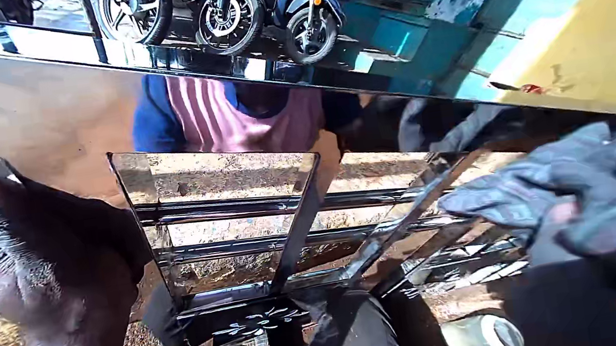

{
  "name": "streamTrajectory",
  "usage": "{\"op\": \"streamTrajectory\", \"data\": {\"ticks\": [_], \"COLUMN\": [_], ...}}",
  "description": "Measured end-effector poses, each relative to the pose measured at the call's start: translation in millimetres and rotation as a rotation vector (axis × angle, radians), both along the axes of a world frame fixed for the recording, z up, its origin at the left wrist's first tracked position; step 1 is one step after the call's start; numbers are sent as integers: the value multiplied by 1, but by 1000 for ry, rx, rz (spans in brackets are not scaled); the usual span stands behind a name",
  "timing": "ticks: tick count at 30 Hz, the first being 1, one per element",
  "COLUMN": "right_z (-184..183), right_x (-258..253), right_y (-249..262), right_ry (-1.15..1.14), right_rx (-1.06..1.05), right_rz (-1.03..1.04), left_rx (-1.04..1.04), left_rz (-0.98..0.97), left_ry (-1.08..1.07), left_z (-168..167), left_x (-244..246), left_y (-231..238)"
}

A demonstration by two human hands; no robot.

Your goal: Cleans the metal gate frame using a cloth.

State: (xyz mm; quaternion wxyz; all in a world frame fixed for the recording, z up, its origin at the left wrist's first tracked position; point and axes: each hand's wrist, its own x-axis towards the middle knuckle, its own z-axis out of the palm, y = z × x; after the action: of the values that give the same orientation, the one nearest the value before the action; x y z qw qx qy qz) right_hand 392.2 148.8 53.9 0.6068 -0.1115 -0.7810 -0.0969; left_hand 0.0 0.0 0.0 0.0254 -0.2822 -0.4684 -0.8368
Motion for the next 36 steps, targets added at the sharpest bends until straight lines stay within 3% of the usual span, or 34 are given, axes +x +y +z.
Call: {"op": "streamTrajectory", "data": {"ticks": [2,6,8,10,13,18,22,25,29,31,33,36], "right_z": [-39,-42,-42,-38,-21,-8,14,6,-8,-4,10,26], "right_x": [-74,-130,-147,-165,-161,-140,-177,-174,-128,-133,-162,-186], "right_y": [-3,-46,-66,-76,-56,-22,-34,-33,-32,-36,-45,-44], "right_ry": [-57,-398,-481,-483,-527,-746,-882,-803,-885,-955,-983,-973], "right_rx": [146,-44,-130,-252,-454,-291,-314,-268,-129,-114,-202,-388], "right_rz": [-421,-737,-685,-452,-245,-657,-610,-535,-879,-971,-885,-593], "left_rx": [4,4,13,-3,-32,-37,-39,-62,-65,-46,-31,-37], "left_rz": [-11,-26,-28,-19,-27,-98,-85,-51,-41,-40,-56,-56], "left_ry": [30,64,34,32,65,77,73,69,92,92,103,112], "left_z": [6,20,26,28,28,27,22,21,21,21,21,21], "left_x": [4,11,14,12,5,-1,0,-3,-4,-3,-4,-5], "left_y": [1,4,7,12,19,28,27,26,27,27,27,27]}}
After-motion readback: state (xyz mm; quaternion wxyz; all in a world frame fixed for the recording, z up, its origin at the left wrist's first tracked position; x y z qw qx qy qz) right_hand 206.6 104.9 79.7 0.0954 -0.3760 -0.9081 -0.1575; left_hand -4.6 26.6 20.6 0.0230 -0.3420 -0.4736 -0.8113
